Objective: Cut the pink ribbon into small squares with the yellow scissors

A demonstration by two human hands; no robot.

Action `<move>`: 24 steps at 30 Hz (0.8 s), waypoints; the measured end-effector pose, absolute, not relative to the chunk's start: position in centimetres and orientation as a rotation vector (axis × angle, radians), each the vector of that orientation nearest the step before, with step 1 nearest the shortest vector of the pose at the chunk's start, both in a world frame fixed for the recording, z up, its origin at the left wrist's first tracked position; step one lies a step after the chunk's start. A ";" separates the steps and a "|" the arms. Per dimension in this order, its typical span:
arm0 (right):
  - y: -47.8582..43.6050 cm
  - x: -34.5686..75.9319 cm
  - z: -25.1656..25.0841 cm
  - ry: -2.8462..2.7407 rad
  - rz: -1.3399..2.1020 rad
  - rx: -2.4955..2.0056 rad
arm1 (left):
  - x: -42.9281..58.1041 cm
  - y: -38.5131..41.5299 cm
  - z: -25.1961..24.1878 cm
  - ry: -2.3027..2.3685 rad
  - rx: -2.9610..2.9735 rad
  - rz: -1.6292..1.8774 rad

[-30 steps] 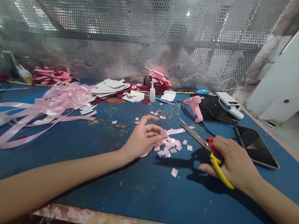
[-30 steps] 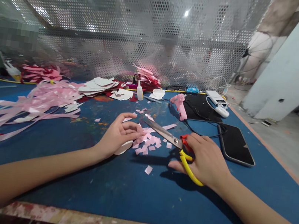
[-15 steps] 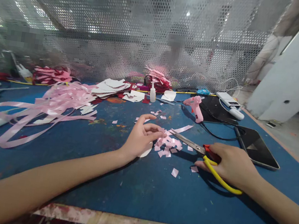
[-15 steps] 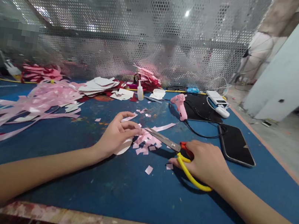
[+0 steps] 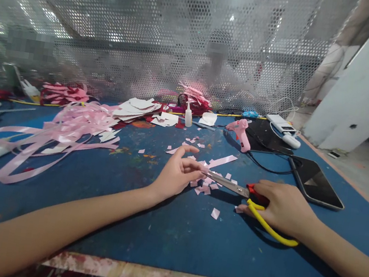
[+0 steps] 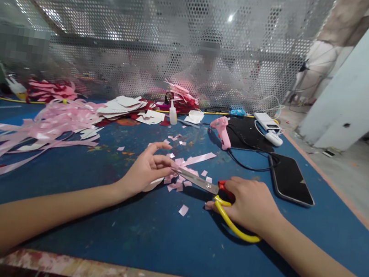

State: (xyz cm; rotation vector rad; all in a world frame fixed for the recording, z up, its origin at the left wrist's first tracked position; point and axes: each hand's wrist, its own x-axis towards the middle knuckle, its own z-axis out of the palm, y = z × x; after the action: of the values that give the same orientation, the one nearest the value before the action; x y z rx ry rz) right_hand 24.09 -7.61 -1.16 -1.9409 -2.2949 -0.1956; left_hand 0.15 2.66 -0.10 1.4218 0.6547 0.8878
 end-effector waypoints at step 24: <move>-7.7 24.1 -1.2 -2.311 -0.219 -2.012 | 0.0 2.6 -0.1 0.688 1.518 0.782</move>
State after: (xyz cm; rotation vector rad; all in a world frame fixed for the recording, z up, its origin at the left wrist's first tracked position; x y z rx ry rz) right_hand 24.14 -7.74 -1.22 -2.0119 -2.3113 -0.2194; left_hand 0.04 2.64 -0.06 1.5178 0.6878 0.7820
